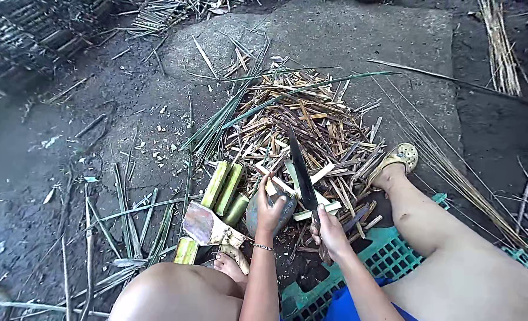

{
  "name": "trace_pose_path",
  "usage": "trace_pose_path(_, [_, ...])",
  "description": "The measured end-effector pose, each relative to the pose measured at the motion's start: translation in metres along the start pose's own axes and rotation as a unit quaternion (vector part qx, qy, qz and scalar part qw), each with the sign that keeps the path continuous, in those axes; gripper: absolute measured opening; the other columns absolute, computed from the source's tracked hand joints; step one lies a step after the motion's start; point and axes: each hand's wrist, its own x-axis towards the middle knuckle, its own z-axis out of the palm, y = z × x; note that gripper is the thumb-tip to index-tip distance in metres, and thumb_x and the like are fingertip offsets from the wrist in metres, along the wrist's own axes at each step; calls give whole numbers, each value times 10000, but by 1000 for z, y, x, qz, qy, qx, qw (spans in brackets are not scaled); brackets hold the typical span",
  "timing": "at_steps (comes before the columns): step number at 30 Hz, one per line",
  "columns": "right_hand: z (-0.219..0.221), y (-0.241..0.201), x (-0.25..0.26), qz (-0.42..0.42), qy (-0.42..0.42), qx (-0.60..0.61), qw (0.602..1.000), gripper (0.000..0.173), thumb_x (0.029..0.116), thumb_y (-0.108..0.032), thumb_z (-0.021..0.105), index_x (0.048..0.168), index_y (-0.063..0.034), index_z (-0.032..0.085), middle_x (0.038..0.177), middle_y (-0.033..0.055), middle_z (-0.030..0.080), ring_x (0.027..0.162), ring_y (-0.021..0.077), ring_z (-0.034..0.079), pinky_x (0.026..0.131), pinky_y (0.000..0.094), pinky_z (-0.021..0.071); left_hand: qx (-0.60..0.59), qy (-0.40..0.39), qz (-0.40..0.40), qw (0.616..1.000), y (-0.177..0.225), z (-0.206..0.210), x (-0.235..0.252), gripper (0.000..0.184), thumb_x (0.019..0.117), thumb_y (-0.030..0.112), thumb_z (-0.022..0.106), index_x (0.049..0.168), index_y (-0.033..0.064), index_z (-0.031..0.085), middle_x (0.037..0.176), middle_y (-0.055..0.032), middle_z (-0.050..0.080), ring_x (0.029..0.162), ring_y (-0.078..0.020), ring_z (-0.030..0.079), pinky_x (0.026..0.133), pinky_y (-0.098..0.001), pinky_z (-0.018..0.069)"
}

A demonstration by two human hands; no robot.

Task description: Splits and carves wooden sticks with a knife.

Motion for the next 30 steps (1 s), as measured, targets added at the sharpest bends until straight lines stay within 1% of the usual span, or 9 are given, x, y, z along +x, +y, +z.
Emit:
trace_pose_path(4, [13, -11, -18, -147, -48, 10, 988, 458, 1112, -333, 215, 856, -119, 528, 553, -100, 458, 427, 5, 430, 427, 171, 412, 82, 27, -21, 996, 7, 2, 3, 579, 825, 30, 622, 1378, -41, 462, 1308, -187, 626, 1170, -182, 622, 987, -358, 510])
trace_pose_path(9, [16, -26, -18, -294, -53, -82, 951, 470, 1068, -524, 342, 826, -177, 546, 593, -171, 464, 476, -64, 436, 460, 135, 406, 120, -61, -76, 988, 6, -4, 5, 417, 865, -3, 605, 1279, -53, 607, 1235, -190, 657, 1127, -201, 651, 992, -376, 529])
trace_pose_path(14, [16, -34, -12, -232, -2, -271, 934, 499, 1070, -454, 369, 901, -86, 661, 609, -59, 456, 540, 69, 477, 557, 318, 429, 190, -63, -18, 980, 1, 6, -10, 445, 858, 70, 718, 1287, -31, 660, 1229, -220, 625, 1142, -258, 621, 975, -378, 531])
trace_pose_path(16, [14, -33, -9, -219, -6, -247, 944, 464, 1083, -418, 367, 903, -103, 655, 597, -88, 441, 512, 30, 451, 529, 264, 419, 171, -3, 60, 983, 0, 9, -17, 520, 808, 111, 732, 1276, -80, 607, 1100, -191, 666, 1014, -219, 663, 889, -356, 560])
trace_pose_path(19, [10, -30, -6, -197, -21, -194, 961, 457, 1094, -407, 349, 871, -117, 624, 577, -91, 423, 476, 31, 427, 492, 253, 409, 111, 31, 146, 983, 4, 14, -20, 269, 862, 141, 710, 1018, -78, 702, 1012, -155, 694, 963, -158, 685, 874, -303, 586])
trace_pose_path(23, [5, -45, -10, -142, -49, -139, 979, 455, 1124, -353, 327, 891, -78, 604, 572, -53, 429, 455, 68, 431, 463, 251, 417, 78, 61, 109, 989, 14, 20, -21, 128, 900, 38, 654, 916, -76, 709, 969, -129, 675, 930, -99, 682, 836, -235, 596])
trace_pose_path(25, [1, -52, -18, -229, -32, -115, 966, 449, 1111, -351, 326, 878, -89, 606, 577, -94, 456, 462, 20, 440, 461, 219, 418, 77, 76, 86, 990, 20, 25, -18, 94, 864, 20, 673, 887, -63, 710, 935, -111, 678, 908, -88, 681, 834, -229, 593])
trace_pose_path(28, [-9, -65, -30, -418, -29, 14, 908, 553, 1032, -668, 327, 894, -205, 597, 656, -170, 536, 529, -52, 503, 477, 156, 457, 74, 103, 75, 989, 21, 28, -17, 74, 827, 35, 672, 843, -33, 695, 896, -73, 670, 877, -74, 672, 818, -232, 591])
trace_pose_path(30, [-10, -68, -34, -445, -39, 99, 889, 579, 925, -799, 371, 880, -283, 631, 675, -170, 589, 541, -41, 538, 484, 163, 466, 75, 112, 67, 989, 21, 29, -17, 61, 821, 43, 665, 835, -11, 690, 897, -59, 667, 869, -82, 674, 812, -250, 596])
